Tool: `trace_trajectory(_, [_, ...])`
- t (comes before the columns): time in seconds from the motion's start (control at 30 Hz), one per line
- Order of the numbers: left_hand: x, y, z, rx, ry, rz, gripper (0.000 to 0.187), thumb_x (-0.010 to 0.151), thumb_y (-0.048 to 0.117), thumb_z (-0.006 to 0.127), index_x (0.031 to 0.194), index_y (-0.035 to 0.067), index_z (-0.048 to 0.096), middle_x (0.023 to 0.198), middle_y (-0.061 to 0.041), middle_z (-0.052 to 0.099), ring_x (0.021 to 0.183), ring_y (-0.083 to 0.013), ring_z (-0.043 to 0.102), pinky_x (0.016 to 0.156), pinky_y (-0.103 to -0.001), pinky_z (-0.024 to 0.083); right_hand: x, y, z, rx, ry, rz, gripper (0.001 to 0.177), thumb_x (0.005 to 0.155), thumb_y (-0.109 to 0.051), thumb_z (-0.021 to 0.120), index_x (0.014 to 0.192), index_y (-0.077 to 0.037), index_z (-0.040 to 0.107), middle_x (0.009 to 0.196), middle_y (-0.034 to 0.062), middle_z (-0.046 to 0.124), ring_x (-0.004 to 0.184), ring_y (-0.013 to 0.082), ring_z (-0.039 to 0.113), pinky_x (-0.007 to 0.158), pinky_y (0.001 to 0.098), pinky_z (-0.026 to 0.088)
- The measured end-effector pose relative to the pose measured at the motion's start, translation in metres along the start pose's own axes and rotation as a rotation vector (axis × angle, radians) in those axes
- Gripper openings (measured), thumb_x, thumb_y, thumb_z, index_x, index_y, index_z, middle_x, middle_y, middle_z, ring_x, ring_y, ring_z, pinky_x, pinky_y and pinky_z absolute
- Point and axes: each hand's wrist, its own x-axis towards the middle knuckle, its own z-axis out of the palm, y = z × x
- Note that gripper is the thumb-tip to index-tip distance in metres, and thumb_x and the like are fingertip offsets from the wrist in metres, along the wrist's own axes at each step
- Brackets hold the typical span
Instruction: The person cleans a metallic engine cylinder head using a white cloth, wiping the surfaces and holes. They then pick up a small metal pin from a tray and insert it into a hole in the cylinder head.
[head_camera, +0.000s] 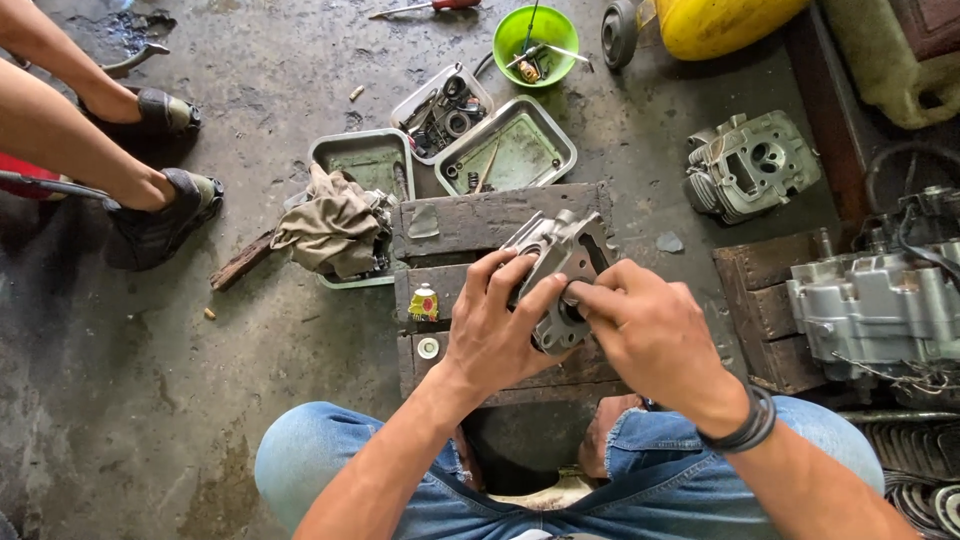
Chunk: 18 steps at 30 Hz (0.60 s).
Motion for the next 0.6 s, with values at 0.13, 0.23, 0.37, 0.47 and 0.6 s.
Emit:
trace_trajectory(0.13, [0.001,0.001,0.003,-0.004,0.003,0.007,0.072,0.070,0.045,0.086,0.133,0.018,0.063,0.123,-0.017,0.060,0.114,-0.0445,0.060,0.092,-0.054,0.057,-0.013,-0.006,0.006,-0.427,0.137,-0.145,0.032,0.091,-0.026,0.061,0.118,-0.041,0.072,0.095,-0.0069,0.054,0.087,0.0145,0.060,0.084,0.0384,0.045])
trace_trajectory(0.23, [0.006,0.003,0.003,0.006,-0.016,0.054,0.075,0.072,0.046,0.086,0.138,0.021,0.061,0.122,-0.016,0.060,0.113,-0.0442,0.060,0.093,-0.054,0.057,-0.013,-0.001,0.004,-0.501,0.180,-0.147,0.032,0.091,-0.024,0.062,0.115,-0.043,0.072,0.091,-0.0094,0.053,0.085,0.0141,0.057,0.087,0.0372,0.043])
trace_trajectory(0.37, [0.008,0.002,0.000,-0.016,-0.037,0.040,0.077,0.071,0.047,0.085,0.138,0.020,0.060,0.124,-0.015,0.061,0.116,-0.0435,0.060,0.096,-0.053,0.057,-0.010,0.002,0.006,-0.271,0.129,-0.071,0.021,0.095,-0.027,0.063,0.107,-0.040,0.073,0.087,-0.0119,0.056,0.084,0.0119,0.061,0.083,0.0342,0.044])
trace_trajectory(0.47, [0.009,0.000,-0.001,-0.031,-0.050,0.033,0.076,0.072,0.048,0.085,0.138,0.020,0.059,0.125,-0.015,0.061,0.117,-0.0436,0.060,0.096,-0.052,0.057,-0.003,0.005,0.002,-0.055,0.052,0.003,0.017,0.095,-0.025,0.064,0.102,-0.034,0.076,0.085,-0.0090,0.059,0.084,0.0154,0.064,0.079,0.0350,0.047])
trace_trajectory(0.6, [0.008,-0.001,-0.004,-0.072,-0.076,0.015,0.074,0.074,0.049,0.083,0.139,0.020,0.059,0.126,-0.014,0.061,0.119,-0.0433,0.059,0.095,-0.051,0.057,0.000,0.010,-0.001,0.218,-0.038,0.089,0.019,0.095,-0.020,0.064,0.103,-0.027,0.079,0.083,-0.0016,0.063,0.085,0.0249,0.069,0.073,0.0401,0.051])
